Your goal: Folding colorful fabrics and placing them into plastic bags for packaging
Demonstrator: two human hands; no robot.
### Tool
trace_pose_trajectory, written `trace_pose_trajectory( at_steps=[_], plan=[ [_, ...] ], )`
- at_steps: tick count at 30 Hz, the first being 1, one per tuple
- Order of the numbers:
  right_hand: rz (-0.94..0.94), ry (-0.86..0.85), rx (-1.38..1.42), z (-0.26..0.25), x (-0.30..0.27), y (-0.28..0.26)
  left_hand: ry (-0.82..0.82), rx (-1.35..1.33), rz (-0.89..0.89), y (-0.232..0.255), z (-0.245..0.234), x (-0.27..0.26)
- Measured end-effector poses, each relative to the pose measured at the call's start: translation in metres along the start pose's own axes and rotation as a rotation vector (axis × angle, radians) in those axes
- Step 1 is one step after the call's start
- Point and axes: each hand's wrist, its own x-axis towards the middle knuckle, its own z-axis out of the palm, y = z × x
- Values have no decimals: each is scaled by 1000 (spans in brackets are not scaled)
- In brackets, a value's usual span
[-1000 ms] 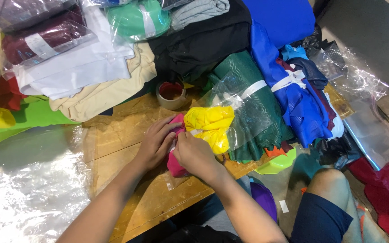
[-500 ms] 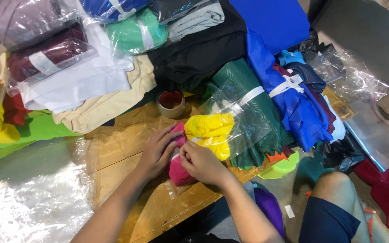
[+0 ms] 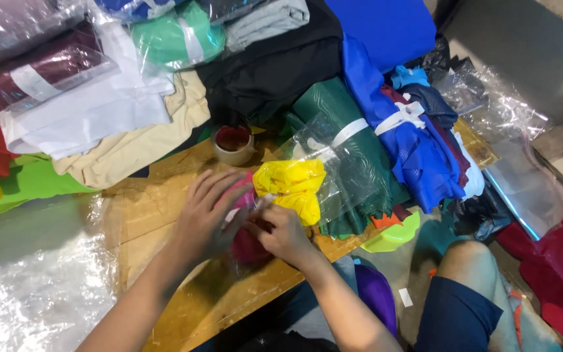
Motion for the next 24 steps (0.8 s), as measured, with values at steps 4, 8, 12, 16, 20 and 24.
trace_pose_trajectory(
  at_steps=[4, 8, 12, 16, 20, 24],
  plan=[
    [23, -31, -13, 6, -7, 24, 49, -104, 131, 40, -33, 16],
    [-198, -151, -170, 8, -1, -11, 8, -254, 341, 77, -60, 24],
    [-236, -220, -148, 44, -1, -23, 47, -394, 354, 93, -78, 34],
    [-250, -254, -144, 81, -7, -33, 7, -589, 290, 91, -91, 37],
    [-267, -275, -145, 116, -8, -45, -29, -635, 230, 83, -107, 37],
    [-268, -291, -154, 139, -17, -55, -15, -564, 175, 73, -116, 38]
  ],
)
